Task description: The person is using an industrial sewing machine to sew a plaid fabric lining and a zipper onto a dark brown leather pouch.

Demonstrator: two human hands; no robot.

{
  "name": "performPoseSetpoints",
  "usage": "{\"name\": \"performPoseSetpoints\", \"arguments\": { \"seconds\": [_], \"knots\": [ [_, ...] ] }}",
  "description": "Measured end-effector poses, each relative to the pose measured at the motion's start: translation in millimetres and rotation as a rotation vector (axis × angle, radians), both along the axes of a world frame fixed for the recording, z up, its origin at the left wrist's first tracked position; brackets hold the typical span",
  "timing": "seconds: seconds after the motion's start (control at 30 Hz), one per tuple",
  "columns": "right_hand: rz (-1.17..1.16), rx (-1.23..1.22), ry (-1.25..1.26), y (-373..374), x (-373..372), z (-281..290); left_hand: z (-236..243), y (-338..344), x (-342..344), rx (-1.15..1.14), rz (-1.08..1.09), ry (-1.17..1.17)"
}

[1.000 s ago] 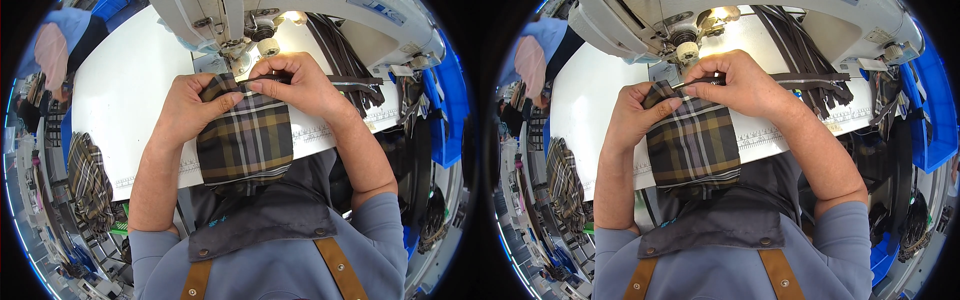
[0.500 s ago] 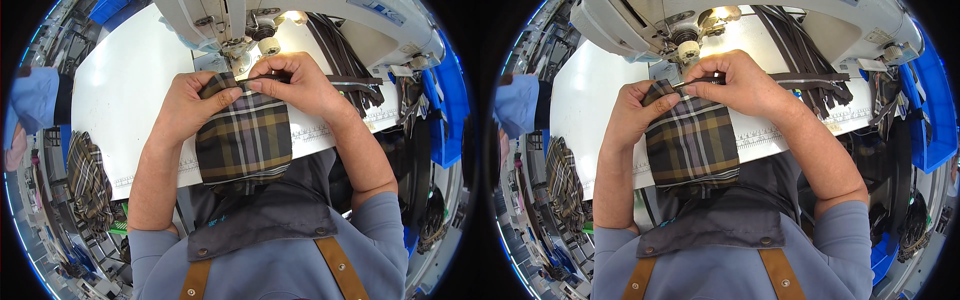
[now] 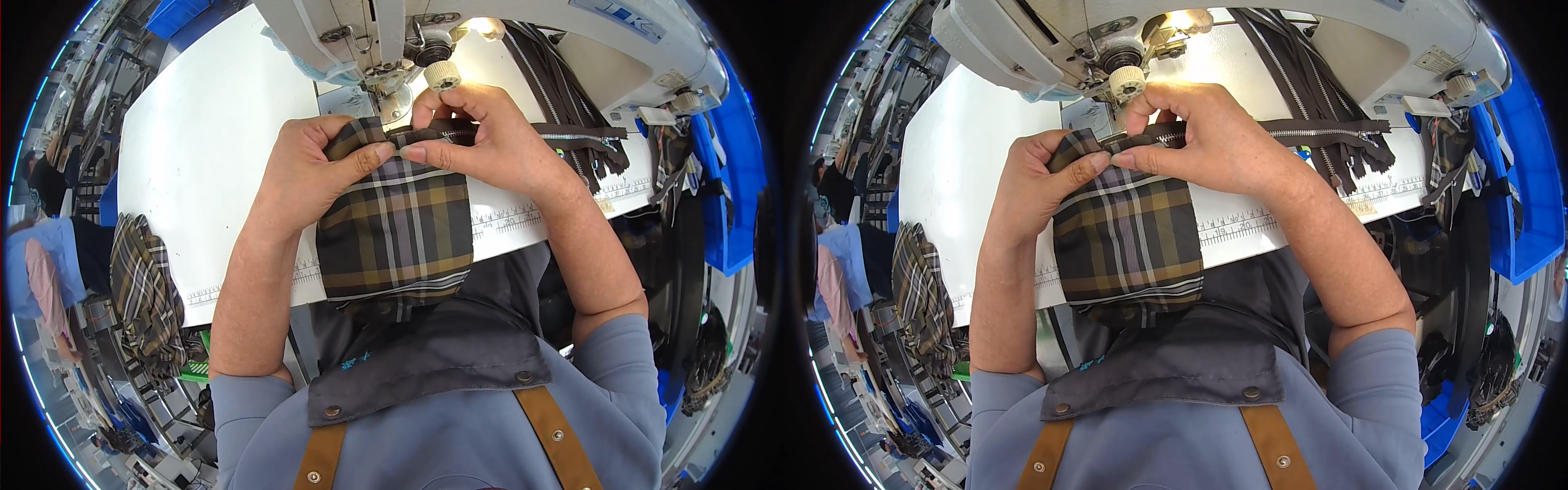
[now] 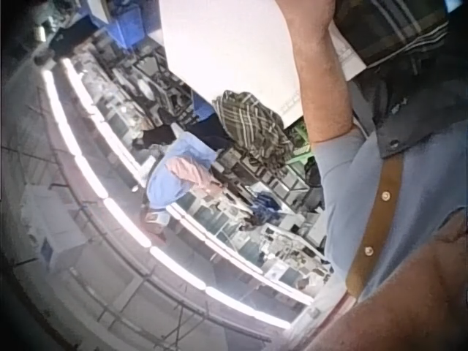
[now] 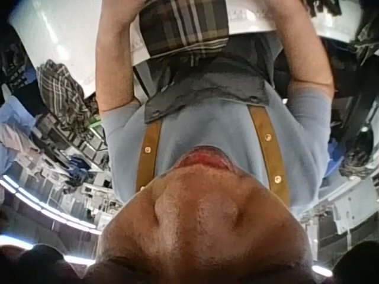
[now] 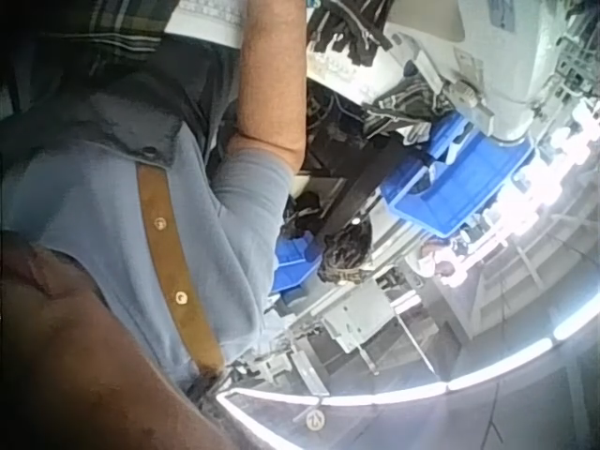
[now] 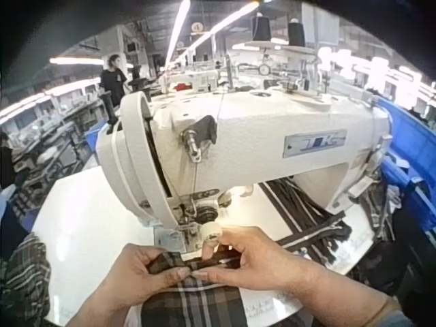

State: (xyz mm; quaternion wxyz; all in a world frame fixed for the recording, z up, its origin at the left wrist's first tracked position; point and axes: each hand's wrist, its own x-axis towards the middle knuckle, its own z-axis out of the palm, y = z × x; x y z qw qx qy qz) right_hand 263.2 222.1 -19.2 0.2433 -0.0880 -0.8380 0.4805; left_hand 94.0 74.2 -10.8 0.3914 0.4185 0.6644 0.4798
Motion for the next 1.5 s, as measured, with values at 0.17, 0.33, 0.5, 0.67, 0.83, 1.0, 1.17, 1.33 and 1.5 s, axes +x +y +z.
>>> {"name": "performPoseSetpoints", "arguments": {
  "seconds": [0.17,0.33,0.5,0.67,0.83,1.0,1.17,1.33,1.5],
  "knots": [
    [-0.010,-0.023,-0.116,2.9,2.1,-1.7,0.5,0.2,1.9,0.041,0.010,0.003],
    [0.027,-0.017,0.001,3.7,-2.5,-6.0,1.0,0.0,1.9,0.031,0.015,0.002],
    [0.046,-0.100,-0.015,3.1,0.2,-5.4,0.7,0.1,1.5,0.031,0.008,0.022],
    [0.064,-0.177,-0.021,1.8,-0.9,-4.2,-0.9,0.0,-1.3,0.028,0.005,0.005],
    [0.062,-0.210,-0.038,1.4,-1.1,-2.1,-2.4,-0.6,-3.0,0.030,0.001,0.021],
    [0.066,-0.262,-0.106,3.0,1.6,0.4,-1.4,-0.1,-1.8,0.035,0.001,-0.003],
    [0.050,-0.222,-0.018,1.4,-0.8,-2.7,-0.5,-0.2,-1.4,0.035,0.005,-0.023],
    [0.032,-0.238,-0.048,1.4,-0.5,-2.5,-1.4,-0.1,-1.8,0.033,0.004,-0.010],
    [0.037,-0.288,-0.058,1.7,0.6,-0.6,-1.6,0.2,-1.1,0.039,0.014,-0.007]
  ]
}}
